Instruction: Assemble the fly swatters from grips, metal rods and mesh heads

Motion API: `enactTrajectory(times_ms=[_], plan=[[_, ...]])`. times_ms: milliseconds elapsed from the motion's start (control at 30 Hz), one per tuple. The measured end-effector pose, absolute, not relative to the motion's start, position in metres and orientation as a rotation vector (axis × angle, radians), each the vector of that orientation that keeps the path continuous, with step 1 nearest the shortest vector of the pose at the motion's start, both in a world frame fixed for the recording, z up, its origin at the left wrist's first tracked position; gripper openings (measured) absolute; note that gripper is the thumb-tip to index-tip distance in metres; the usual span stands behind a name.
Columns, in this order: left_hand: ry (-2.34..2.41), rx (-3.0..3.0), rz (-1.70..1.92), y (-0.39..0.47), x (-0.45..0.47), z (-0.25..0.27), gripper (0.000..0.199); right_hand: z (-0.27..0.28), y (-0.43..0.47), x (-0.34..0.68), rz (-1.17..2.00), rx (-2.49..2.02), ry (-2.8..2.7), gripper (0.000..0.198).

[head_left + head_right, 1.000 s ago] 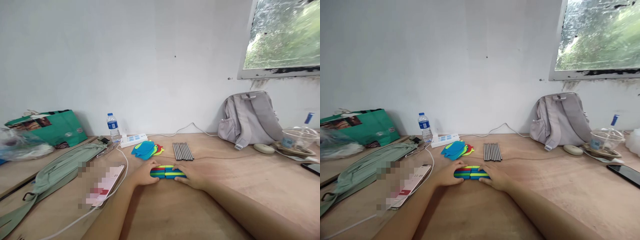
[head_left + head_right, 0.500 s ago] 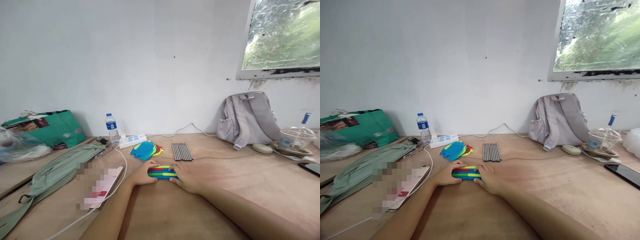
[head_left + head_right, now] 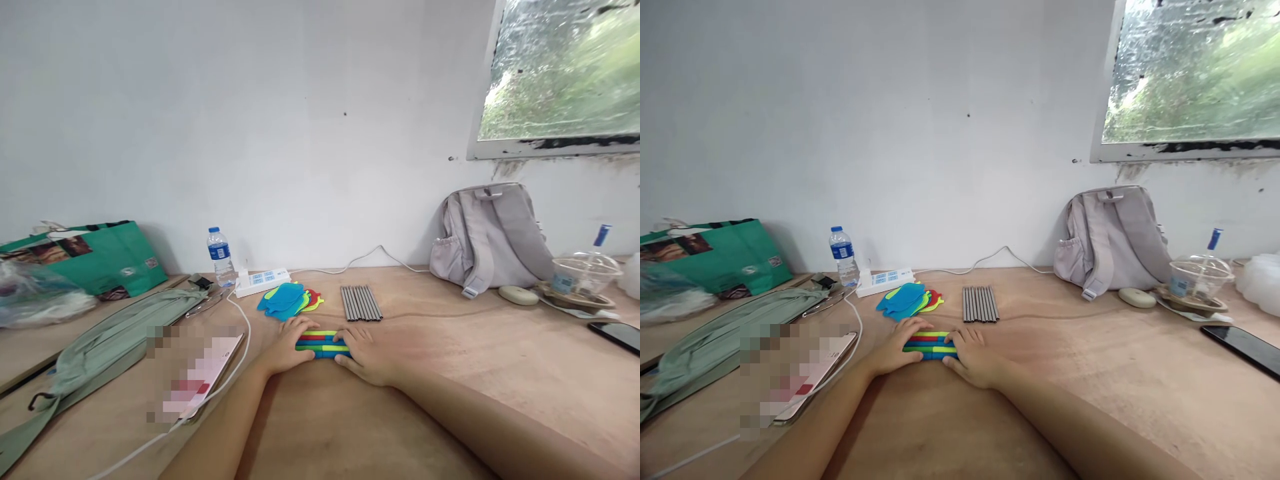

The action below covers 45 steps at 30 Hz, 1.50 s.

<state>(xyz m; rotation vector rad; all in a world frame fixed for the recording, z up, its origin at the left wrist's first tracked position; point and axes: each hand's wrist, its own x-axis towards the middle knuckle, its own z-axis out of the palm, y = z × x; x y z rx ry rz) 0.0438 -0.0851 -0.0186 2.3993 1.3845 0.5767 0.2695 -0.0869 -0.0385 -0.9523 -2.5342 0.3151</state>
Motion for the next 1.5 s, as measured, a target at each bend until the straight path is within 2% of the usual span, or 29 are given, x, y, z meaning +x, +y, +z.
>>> enactTrajectory(times_ms=[400, 667, 1233, 1367, 1500], plan=[[1.413, 2.343, 0.549, -0.087, 0.049, -0.016, 0.039, -0.042, -0.085, 0.273, 0.388, -0.89, -2.447, 0.025], [1.363, 2.409, 0.474, -0.086, 0.043, -0.02, 0.055, -0.041, -0.085, 0.274, 0.379, -0.872, -2.467, 0.024], [1.376, 2.399, 0.466, -0.089, 0.039, -0.016, 0.06, -0.039, -0.086, 0.273, 0.345, -0.905, -2.301, 0.018], [1.409, 2.315, 0.637, -0.084, 0.037, -0.017, 0.044, -0.037, -0.069, 0.293, 0.325, -0.886, -2.074, 0.014], [1.589, 2.05, 1.141, -0.072, 0.033, -0.021, 0.024, -0.042, -0.029, 0.349, 0.446, -0.97, -1.56, 0.004]])
